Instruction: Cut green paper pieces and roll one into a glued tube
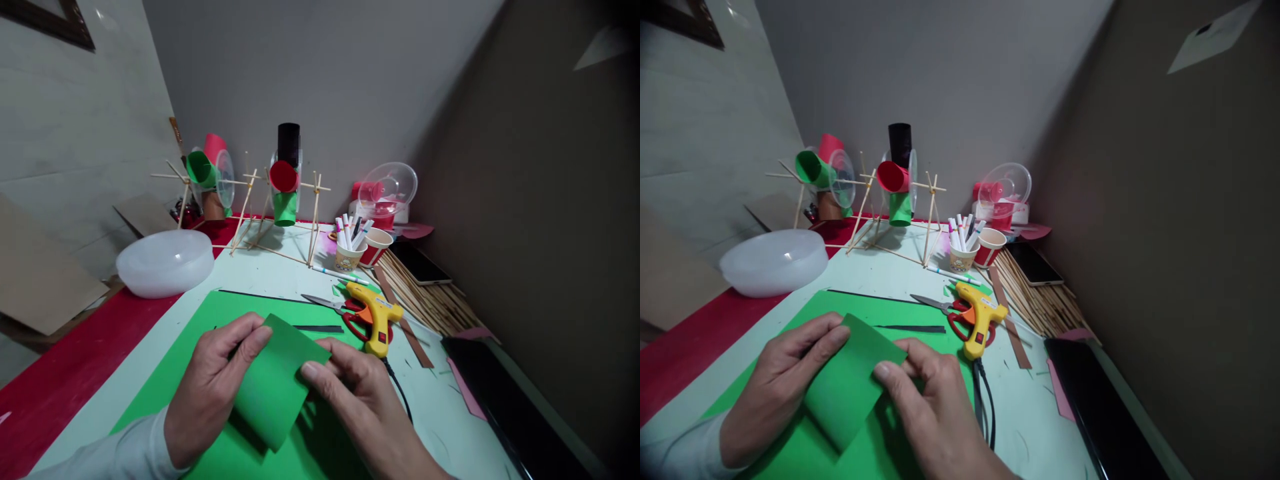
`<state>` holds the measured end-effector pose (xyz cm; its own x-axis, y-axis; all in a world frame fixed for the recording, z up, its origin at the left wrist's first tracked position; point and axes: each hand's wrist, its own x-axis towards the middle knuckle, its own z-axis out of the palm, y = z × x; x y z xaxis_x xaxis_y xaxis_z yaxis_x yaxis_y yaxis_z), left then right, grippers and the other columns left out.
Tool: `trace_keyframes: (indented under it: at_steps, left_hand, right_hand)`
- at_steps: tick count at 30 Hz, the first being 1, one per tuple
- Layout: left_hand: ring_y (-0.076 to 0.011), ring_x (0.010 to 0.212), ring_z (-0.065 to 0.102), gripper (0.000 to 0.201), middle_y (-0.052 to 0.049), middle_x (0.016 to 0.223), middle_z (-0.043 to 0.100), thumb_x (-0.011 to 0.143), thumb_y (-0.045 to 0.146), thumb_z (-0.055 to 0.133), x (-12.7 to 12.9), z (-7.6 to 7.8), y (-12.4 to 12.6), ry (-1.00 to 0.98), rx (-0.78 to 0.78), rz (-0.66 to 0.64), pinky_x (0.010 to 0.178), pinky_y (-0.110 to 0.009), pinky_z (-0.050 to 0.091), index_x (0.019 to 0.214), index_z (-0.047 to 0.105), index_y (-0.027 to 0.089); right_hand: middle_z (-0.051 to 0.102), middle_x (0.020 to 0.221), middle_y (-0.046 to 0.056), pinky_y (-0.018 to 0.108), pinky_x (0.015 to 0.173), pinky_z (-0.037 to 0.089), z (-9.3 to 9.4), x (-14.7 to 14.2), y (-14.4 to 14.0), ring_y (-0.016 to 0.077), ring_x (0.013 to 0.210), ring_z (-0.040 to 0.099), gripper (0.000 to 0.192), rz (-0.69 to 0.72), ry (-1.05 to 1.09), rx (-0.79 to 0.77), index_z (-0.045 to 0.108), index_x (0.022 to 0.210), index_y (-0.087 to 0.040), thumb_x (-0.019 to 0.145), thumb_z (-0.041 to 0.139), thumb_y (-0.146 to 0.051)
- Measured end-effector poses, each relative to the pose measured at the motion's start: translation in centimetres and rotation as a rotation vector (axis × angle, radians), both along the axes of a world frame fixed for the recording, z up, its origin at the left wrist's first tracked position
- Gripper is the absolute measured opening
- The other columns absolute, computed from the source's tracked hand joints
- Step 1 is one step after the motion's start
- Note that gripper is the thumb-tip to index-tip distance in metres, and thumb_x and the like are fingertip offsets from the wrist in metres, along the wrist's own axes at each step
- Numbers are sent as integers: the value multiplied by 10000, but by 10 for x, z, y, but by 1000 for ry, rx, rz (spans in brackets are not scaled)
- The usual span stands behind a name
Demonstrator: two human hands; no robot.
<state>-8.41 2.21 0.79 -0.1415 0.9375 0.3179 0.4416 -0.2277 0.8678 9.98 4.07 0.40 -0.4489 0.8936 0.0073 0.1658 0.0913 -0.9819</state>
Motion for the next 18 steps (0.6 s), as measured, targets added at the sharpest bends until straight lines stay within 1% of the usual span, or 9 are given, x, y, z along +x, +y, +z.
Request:
trace_keyframes:
  at_steps: [3,5,7,9,11,13,14,16,18]
  left_hand:
    - [-120,545,426,326,48,593,393,865,401,565,0,0,1,-16,-15,14,531,-216,379,607,496,214]
    - [-127,556,451,328,41,596,429,855,430,574,-1,-1,2,-22,-45,6,538,-212,397,611,526,215]
    - [-147,629,530,310,23,641,531,819,468,609,-4,-2,6,-42,-96,5,597,-202,441,638,583,219]
    - [-185,776,611,284,2,747,648,757,503,668,-8,-3,10,-73,-162,1,709,-192,478,690,651,227]
    - [-213,856,637,280,-1,807,701,712,520,709,-13,-5,15,-100,-245,-69,759,-191,492,728,698,241]
    - [-211,777,634,272,6,761,698,727,524,701,-18,-7,18,-106,-324,-196,686,-202,509,727,718,252]
    - [-203,721,620,264,11,727,686,738,516,697,-19,-8,19,-103,-343,-238,641,-205,510,710,718,254]
    - [-186,637,582,258,19,670,658,739,496,708,-21,-9,20,-92,-324,-246,579,-208,500,663,702,249]
    - [-179,597,555,272,22,626,635,714,482,736,-20,-8,18,-80,-266,-191,552,-209,490,609,672,240]
  right_hand:
    - [320,589,-65,227,496,242,0,1,0,88,548,278,343,8,20,13,521,716,-176,913,551,-455]
    - [327,601,-59,232,511,247,0,0,0,92,563,282,349,3,37,26,497,684,-179,913,549,-438]
    - [343,607,-55,233,518,251,0,0,1,95,572,294,331,-10,55,29,509,685,-177,910,549,-416]
    - [367,613,-51,234,523,255,0,-1,2,99,580,313,302,-23,58,24,541,704,-170,909,548,-392]
    - [401,623,-45,236,535,264,-2,-2,3,104,593,343,269,-30,51,31,574,744,-165,908,544,-375]
    - [404,626,-45,239,541,263,-2,-1,3,106,599,353,269,-37,34,54,553,725,-171,908,540,-367]
    - [398,624,-47,240,542,262,-2,-1,3,105,599,353,280,-39,27,72,527,702,-177,909,539,-365]
    - [381,622,-51,240,546,262,0,1,3,102,599,353,316,-40,12,101,471,662,-188,915,535,-366]
    - [377,624,-55,236,552,271,4,2,2,100,601,359,330,-30,7,116,458,664,-192,935,516,-372]
